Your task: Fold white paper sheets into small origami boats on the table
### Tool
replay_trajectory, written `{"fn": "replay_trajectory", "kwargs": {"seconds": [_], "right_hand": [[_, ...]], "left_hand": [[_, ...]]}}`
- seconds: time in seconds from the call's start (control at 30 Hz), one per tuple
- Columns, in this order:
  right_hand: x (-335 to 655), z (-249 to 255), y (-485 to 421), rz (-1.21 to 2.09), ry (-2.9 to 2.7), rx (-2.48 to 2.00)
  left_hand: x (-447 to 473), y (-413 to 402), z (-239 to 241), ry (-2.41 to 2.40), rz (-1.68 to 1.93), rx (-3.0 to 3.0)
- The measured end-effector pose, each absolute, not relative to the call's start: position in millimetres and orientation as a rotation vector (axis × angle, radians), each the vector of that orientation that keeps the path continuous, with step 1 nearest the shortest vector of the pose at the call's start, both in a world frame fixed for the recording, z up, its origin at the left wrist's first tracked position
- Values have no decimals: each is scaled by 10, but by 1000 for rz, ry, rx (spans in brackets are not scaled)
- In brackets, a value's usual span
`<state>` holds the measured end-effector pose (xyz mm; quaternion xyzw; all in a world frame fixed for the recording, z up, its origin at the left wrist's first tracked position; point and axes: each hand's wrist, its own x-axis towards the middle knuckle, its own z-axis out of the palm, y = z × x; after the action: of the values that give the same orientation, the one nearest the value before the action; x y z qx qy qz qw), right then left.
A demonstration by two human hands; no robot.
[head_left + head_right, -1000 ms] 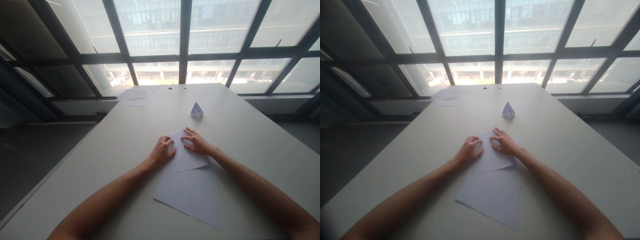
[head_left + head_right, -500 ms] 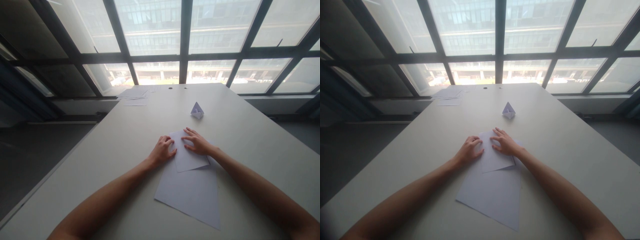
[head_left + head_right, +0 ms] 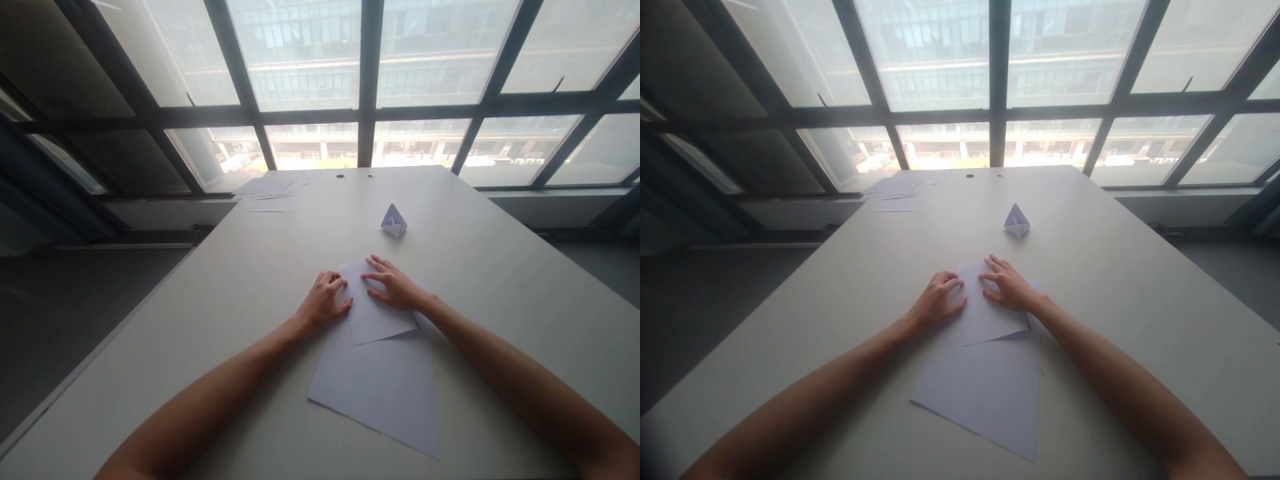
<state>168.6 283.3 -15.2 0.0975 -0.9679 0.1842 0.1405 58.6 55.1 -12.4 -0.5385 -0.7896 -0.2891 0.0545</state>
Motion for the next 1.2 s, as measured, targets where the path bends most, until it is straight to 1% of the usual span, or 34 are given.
{"fn": "replay_trajectory", "kwargs": {"seconds": [0.57, 1.2], "right_hand": [[1674, -165, 2830, 539, -2788, 298], [1683, -143, 2824, 525, -2804, 303]], "left_hand": [[595, 539, -116, -2437, -839, -1600], [602, 531, -123, -2435, -874, -1598]]}}
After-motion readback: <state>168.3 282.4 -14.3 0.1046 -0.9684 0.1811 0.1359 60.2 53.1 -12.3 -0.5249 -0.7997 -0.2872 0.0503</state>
